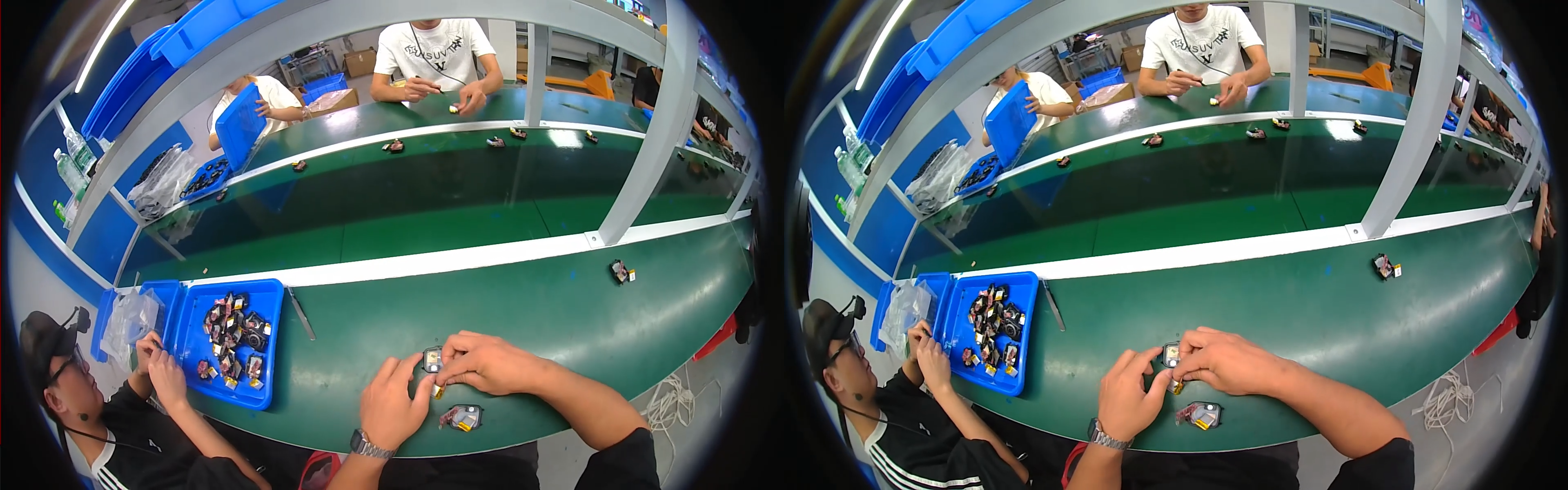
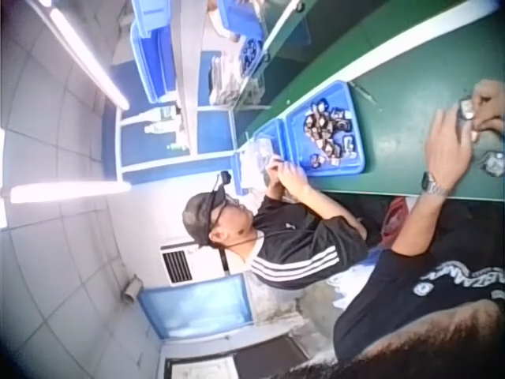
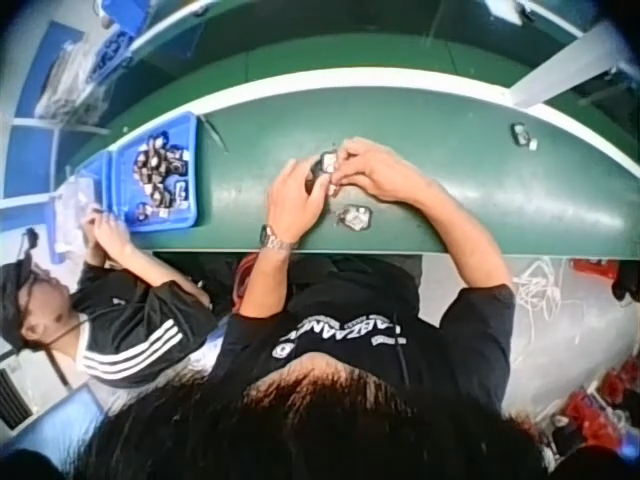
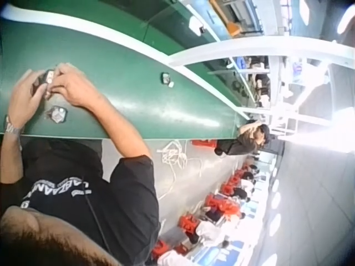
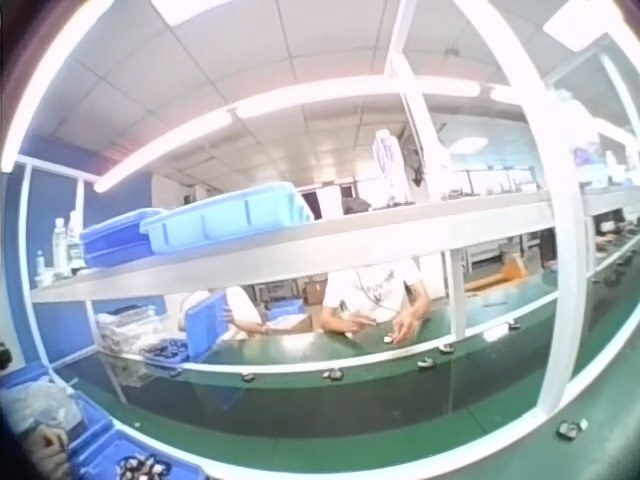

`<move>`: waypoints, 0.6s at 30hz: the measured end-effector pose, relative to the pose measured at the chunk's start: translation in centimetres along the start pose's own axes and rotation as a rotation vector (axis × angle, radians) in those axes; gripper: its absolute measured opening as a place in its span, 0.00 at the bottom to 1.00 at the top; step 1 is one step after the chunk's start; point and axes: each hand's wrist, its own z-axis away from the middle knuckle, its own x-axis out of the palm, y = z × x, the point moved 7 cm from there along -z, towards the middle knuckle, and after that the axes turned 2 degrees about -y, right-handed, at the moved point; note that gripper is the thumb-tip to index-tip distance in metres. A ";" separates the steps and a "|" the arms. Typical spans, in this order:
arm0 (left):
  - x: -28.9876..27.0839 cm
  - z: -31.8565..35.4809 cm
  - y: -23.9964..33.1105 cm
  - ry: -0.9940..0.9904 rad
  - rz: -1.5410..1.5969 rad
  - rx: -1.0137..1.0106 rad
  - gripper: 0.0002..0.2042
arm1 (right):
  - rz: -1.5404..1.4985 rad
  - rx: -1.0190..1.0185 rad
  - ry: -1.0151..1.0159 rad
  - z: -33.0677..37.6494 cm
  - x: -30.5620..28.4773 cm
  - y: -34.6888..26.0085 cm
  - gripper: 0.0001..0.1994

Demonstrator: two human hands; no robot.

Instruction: Assembling small electronic components on a production line bench.

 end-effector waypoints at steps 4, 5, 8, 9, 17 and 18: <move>0.0 -0.7 -0.4 -0.027 0.039 -0.096 0.18 | 0.011 -0.046 -0.027 0.0 0.1 -0.1 0.06; 0.2 -1.0 0.0 -0.040 -0.010 0.034 0.17 | 0.018 -0.068 -0.040 -0.1 0.2 -0.3 0.06; 0.3 -0.9 0.5 -0.060 -0.026 0.147 0.14 | 0.031 -0.109 -0.048 0.2 0.2 -0.5 0.06; 0.4 -0.9 0.4 -0.070 0.008 0.134 0.12 | 0.036 -0.125 -0.040 0.3 0.2 -0.5 0.07; 1.6 1.7 -2.2 -0.162 0.700 -0.328 0.10 | 0.176 -0.065 0.020 0.5 0.7 -2.2 0.08; 1.7 2.0 -2.3 -0.143 0.818 -0.319 0.11 | 0.170 -0.069 0.089 0.6 0.5 -2.5 0.08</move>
